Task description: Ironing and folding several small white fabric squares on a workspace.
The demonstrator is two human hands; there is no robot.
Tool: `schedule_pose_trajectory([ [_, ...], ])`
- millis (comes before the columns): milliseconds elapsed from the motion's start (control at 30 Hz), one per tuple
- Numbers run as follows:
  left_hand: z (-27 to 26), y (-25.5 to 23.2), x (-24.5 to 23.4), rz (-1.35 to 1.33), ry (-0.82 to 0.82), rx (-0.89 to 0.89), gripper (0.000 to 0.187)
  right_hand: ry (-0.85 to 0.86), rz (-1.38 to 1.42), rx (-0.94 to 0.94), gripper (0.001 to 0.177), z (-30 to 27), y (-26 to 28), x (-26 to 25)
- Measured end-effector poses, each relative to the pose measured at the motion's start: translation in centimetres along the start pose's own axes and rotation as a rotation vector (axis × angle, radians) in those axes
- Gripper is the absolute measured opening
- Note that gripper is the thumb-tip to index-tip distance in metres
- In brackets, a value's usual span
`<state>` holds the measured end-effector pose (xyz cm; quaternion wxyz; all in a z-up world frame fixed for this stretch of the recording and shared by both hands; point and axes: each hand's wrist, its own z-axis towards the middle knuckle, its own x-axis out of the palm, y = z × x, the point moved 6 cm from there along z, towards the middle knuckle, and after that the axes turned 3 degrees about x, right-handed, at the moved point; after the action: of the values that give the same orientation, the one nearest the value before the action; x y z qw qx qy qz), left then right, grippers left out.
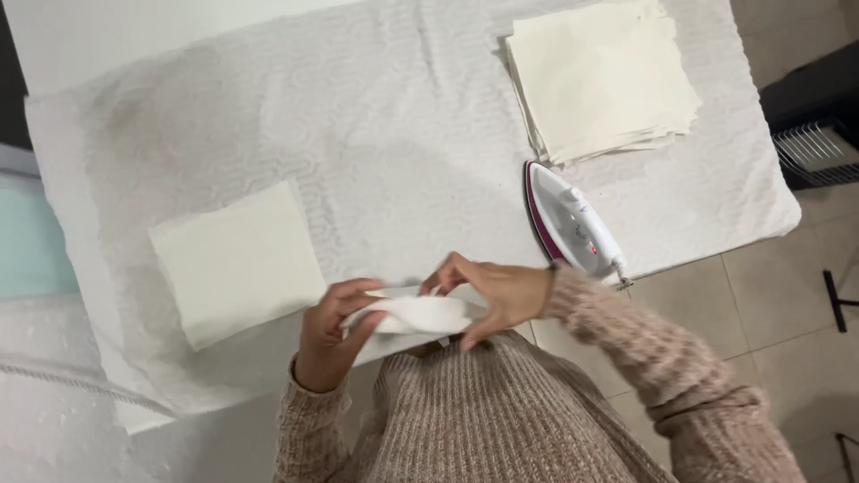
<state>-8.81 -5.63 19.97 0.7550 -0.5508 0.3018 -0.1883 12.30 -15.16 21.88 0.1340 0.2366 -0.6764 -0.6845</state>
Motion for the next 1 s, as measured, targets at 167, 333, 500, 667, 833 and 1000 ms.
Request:
schedule_pose_trajectory([
  [167,3.1,-4.6,-1.5,0.057,0.211,0.094,0.032,-0.252,0.051,0.105,0.058,1.6,-2.6,3.1],
  [333,2.8,-3.8,-6.0,0.113,0.352,0.027,0.014,-0.373,-0.094,0.163,0.024,-0.6,-3.3,5.0],
  [500,6.4,-3.3,-7.9,-0.116,0.285,-0.176,0.038,-0.850,0.155,0.307,0.012,-3.8,-2.1,3.1],
  [667,11.4,2.6,-5.5,-0.054,0.216,-0.179,0.035,-1.074,-0.071,0.470,0.010,-3.2,-5.2,-2.5],
  [833,14.5,15.0,-1.1,0.216,0.129,-0.175,0.026,-1.047,-0.633,0.684,0.013,-2.3,-15.9,-6.2],
  [1000,16.0,23.0,3.2,0.364,0.120,-0.127,0.022,-0.929,-1.118,0.874,0.008,-2.9,-25.3,-8.7],
])
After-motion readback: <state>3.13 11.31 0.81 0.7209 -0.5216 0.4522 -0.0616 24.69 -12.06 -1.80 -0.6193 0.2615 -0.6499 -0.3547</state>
